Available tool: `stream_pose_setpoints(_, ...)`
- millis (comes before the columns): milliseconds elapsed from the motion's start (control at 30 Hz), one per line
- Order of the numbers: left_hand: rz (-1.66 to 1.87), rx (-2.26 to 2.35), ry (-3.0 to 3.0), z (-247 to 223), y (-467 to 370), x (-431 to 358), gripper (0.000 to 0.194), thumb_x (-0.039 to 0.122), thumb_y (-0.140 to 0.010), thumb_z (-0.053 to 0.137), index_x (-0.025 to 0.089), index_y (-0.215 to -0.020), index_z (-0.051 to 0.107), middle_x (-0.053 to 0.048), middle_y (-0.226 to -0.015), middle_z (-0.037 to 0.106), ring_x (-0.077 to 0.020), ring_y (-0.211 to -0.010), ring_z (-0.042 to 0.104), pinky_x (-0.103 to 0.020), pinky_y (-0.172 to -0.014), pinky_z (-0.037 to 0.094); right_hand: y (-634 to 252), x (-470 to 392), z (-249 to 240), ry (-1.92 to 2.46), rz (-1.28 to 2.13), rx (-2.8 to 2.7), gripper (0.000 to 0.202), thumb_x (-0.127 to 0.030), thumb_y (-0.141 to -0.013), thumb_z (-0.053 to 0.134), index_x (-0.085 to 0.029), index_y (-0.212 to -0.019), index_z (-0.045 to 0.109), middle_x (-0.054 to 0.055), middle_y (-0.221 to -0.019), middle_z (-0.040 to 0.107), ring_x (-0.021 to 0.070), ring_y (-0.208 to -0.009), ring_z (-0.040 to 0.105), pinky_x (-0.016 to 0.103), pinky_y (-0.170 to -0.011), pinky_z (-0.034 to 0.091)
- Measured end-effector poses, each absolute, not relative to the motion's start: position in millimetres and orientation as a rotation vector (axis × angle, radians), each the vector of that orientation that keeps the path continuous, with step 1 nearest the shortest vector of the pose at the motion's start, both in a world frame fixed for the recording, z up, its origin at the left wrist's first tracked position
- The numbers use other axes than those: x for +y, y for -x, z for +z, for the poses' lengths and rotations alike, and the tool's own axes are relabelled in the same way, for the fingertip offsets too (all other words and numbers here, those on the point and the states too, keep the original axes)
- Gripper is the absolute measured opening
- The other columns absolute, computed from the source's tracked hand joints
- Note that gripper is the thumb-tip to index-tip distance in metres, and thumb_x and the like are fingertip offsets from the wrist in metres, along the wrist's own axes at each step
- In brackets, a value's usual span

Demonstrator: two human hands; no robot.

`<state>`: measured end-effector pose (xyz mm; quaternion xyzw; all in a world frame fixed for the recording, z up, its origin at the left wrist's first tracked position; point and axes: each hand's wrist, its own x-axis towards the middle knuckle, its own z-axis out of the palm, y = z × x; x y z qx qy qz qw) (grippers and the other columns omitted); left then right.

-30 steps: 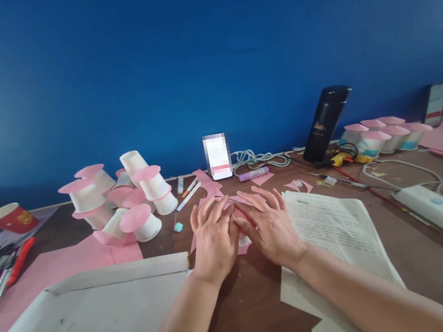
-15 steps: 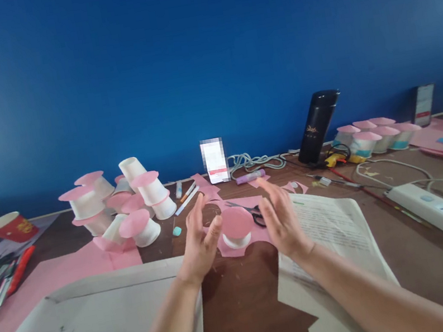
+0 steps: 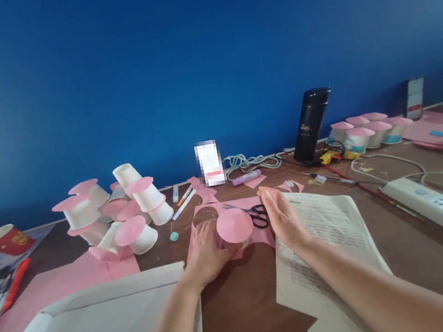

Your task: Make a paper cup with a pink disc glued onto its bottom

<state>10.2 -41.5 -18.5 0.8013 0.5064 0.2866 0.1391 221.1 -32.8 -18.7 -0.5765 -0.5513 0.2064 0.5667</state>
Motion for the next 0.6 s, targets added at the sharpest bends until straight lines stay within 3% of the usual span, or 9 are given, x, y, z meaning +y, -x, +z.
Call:
stream_pose_setpoints(267, 1.364, 1.382, -2.498, -13.3, -6.2, -43.5, 0.048, 0.037, -0.079, 0.062, 0.021, -0.121, 0.046, -0.012, -0.119, 0.057, -0.0287, -0.114, 0.051, -0.045, -0.098, 0.037, -220.0, -29.9, -21.3, 1.329, 0.649, -1.147, 0.047, -0.061, -0.088, 0.042, -0.021, -0.102, 0.062, 0.005, -0.097, 0.066, 0.0225, -0.093, 0.059, 0.035, -0.082, 0.045)
stream_pose_setpoints(600, 1.41, 1.414, -2.541, -5.5, -6.1, -44.8, 0.049, 0.033, -0.078, 0.063, 0.022, -0.123, 0.047, -0.011, -0.124, 0.058, -0.0281, -0.119, 0.049, -0.044, -0.102, 0.034, -216.4, -35.1, -17.4, 1.345, 0.64, -1.187, 0.048, -0.06, -0.087, 0.043, -0.019, -0.106, 0.06, 0.008, -0.104, 0.066, 0.0248, -0.1, 0.058, 0.036, -0.085, 0.045)
